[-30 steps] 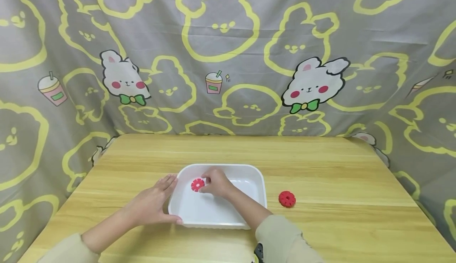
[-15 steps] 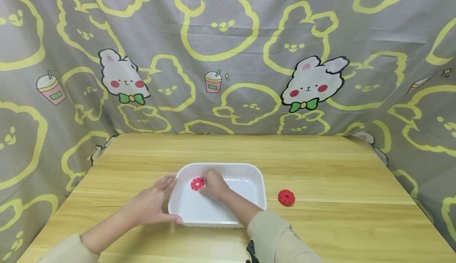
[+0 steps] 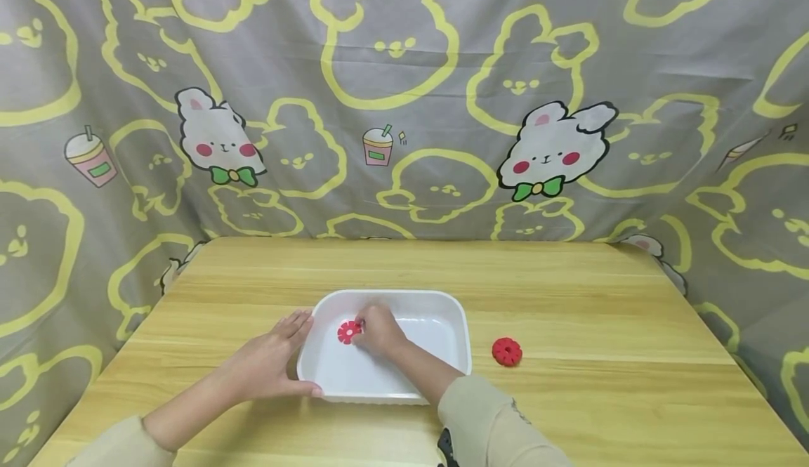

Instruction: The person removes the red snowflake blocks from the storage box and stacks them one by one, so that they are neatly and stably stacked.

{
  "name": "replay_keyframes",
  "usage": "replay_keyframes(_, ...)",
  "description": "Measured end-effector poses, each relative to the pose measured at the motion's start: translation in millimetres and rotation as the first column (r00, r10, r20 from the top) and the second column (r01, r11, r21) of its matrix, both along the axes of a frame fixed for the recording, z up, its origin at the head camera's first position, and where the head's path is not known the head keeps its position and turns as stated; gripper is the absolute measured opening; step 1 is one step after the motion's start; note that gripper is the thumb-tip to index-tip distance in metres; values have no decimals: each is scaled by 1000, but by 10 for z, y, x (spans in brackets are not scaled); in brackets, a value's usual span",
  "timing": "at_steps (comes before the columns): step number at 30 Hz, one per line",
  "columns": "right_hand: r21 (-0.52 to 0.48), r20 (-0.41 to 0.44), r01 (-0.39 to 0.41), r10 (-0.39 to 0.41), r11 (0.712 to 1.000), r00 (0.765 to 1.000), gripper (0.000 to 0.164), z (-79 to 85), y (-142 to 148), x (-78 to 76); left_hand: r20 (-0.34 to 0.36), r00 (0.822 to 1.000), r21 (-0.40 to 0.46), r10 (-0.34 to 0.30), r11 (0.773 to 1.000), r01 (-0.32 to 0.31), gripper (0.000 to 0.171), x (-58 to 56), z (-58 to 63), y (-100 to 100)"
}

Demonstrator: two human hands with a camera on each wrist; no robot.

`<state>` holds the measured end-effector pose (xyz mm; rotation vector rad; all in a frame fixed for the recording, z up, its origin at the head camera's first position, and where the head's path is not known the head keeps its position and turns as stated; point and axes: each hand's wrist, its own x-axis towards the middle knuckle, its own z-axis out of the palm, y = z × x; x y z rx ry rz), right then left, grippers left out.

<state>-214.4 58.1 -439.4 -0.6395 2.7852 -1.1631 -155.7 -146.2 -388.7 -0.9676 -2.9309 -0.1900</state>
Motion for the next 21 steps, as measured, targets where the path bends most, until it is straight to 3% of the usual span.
replay_keyframes(21,49,9,-86,86,995,996,18,98,278,158,30,999,-7,24,1000,-23,113,15,12,10)
